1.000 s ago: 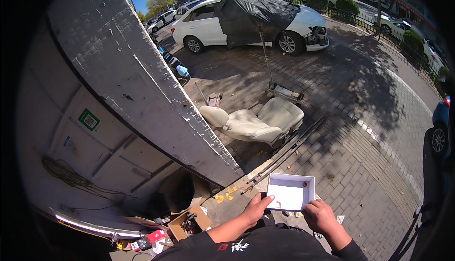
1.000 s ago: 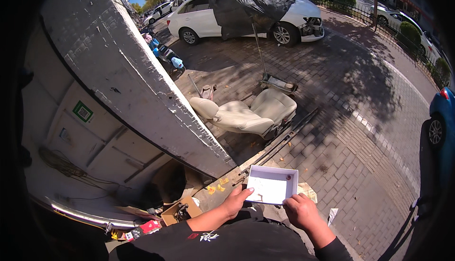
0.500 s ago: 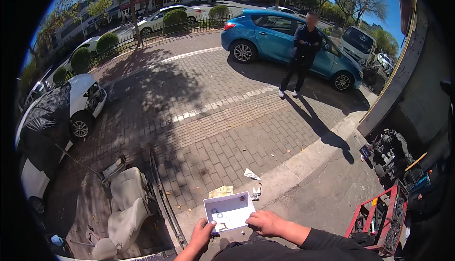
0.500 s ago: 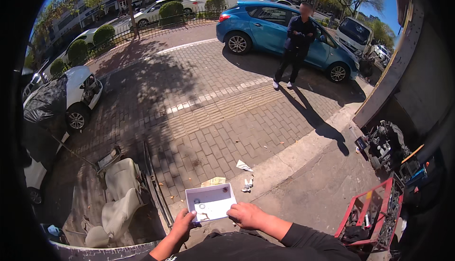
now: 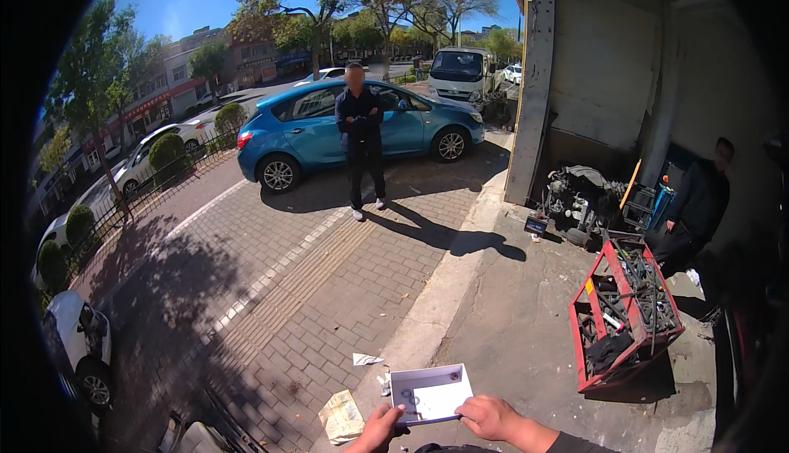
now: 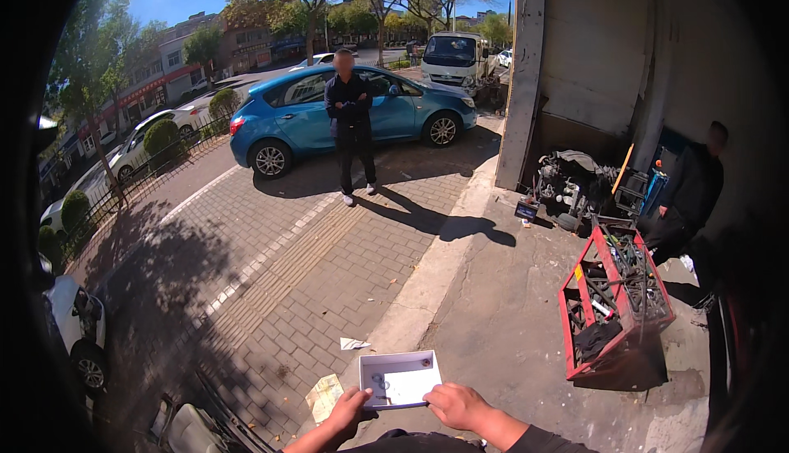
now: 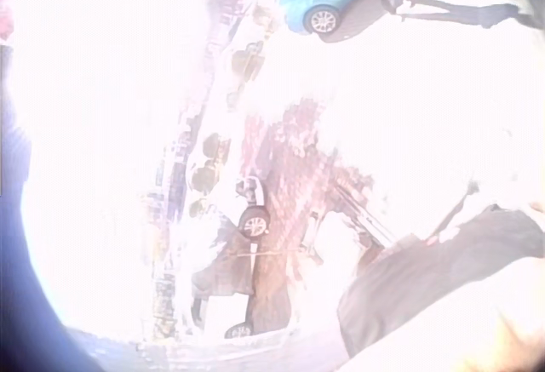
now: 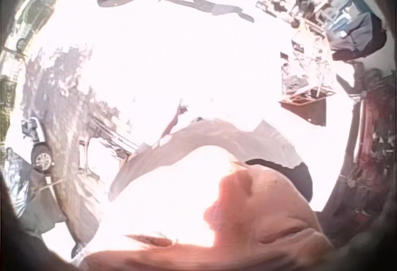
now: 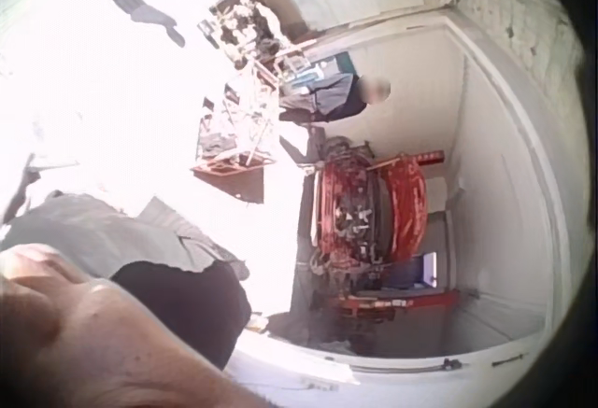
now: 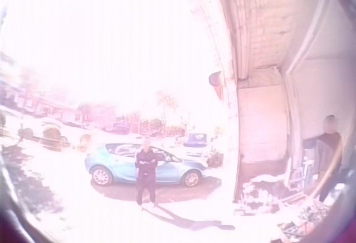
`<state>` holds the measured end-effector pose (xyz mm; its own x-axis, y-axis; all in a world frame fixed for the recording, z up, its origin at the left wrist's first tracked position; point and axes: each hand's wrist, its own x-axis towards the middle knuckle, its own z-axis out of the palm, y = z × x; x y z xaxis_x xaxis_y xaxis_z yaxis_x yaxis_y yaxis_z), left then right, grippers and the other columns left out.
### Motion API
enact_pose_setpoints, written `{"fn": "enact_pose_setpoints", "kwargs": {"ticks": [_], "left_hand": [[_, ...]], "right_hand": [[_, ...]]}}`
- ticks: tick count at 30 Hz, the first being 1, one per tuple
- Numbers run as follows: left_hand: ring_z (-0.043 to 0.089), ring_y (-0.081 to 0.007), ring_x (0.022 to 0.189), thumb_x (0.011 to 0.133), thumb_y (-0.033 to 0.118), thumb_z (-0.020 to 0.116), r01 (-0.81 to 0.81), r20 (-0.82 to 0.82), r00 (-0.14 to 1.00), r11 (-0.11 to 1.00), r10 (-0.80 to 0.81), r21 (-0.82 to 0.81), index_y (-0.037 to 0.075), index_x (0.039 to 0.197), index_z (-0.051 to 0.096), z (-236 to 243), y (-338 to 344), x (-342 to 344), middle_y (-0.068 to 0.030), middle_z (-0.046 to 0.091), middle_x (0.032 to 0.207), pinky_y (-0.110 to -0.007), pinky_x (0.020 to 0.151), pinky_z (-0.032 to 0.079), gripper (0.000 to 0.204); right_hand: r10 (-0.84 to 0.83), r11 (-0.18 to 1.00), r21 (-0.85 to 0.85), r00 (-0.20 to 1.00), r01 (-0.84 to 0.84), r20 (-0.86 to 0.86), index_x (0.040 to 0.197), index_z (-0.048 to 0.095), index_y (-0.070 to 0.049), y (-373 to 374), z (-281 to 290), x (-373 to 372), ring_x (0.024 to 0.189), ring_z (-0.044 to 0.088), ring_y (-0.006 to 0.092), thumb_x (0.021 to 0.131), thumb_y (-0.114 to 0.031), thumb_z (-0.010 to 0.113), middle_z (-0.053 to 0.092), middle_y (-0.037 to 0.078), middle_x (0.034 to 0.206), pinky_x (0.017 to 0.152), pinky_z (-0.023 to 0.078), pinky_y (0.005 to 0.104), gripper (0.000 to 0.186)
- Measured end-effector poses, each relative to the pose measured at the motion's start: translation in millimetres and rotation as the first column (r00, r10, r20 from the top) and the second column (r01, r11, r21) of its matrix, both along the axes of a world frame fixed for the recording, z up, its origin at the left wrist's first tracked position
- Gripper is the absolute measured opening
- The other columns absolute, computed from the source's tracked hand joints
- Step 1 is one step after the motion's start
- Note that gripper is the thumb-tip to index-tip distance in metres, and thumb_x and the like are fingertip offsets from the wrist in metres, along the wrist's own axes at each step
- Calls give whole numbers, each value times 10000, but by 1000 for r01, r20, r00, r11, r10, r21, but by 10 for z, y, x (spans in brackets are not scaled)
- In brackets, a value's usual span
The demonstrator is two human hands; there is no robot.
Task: The person uses a pneumatic impact wrench to remove bolts from a red car bumper, then uses a screwdriver to pry off clips and detach the bumper. The person places the removed bumper aside and continues to work on the car's front frame.
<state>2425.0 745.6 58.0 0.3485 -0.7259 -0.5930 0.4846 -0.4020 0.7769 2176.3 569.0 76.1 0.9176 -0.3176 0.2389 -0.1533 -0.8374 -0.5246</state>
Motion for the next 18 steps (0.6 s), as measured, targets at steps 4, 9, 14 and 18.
{"fn": "enact_pose_setpoints", "kwargs": {"ticks": [4,9,14,18], "left_hand": [[576,-162,762,1056,373,678,110,5,994,993,-110,44,31,1116,626,22,-1015,-1098,-29,572,900,-369,704,552,352],[639,-189,941,1075,369,658,228,-40,973,974,-228,9,43,1172,629,-47,-2240,-2655,-68,664,1074,-408,835,573,341],[516,-139,707,1024,419,745,223,-37,974,973,-225,-67,54,1000,606,-143,-3322,-3973,-11,534,801,-361,661,524,392],[508,-134,681,1029,436,734,447,47,892,893,-450,49,57,984,616,-297,-4205,-4615,1,545,778,-324,617,474,400]], "right_hand": [[-123,992,17,992,123,18,1080,749,-92,-725,73,-1275,915,716,353,893,-131,765,727,97,985,793,599,461,192],[-225,974,6,974,225,23,1068,760,-77,-1691,112,-2966,919,725,362,884,-126,774,740,109,991,805,602,459,191],[-294,955,-27,954,296,62,1064,753,-64,-2545,171,-4302,903,721,363,870,-110,783,737,123,964,814,596,457,202],[-398,917,6,914,399,77,1049,743,-68,-3053,88,-5154,886,713,367,873,-100,775,729,128,947,819,588,460,182]]}}
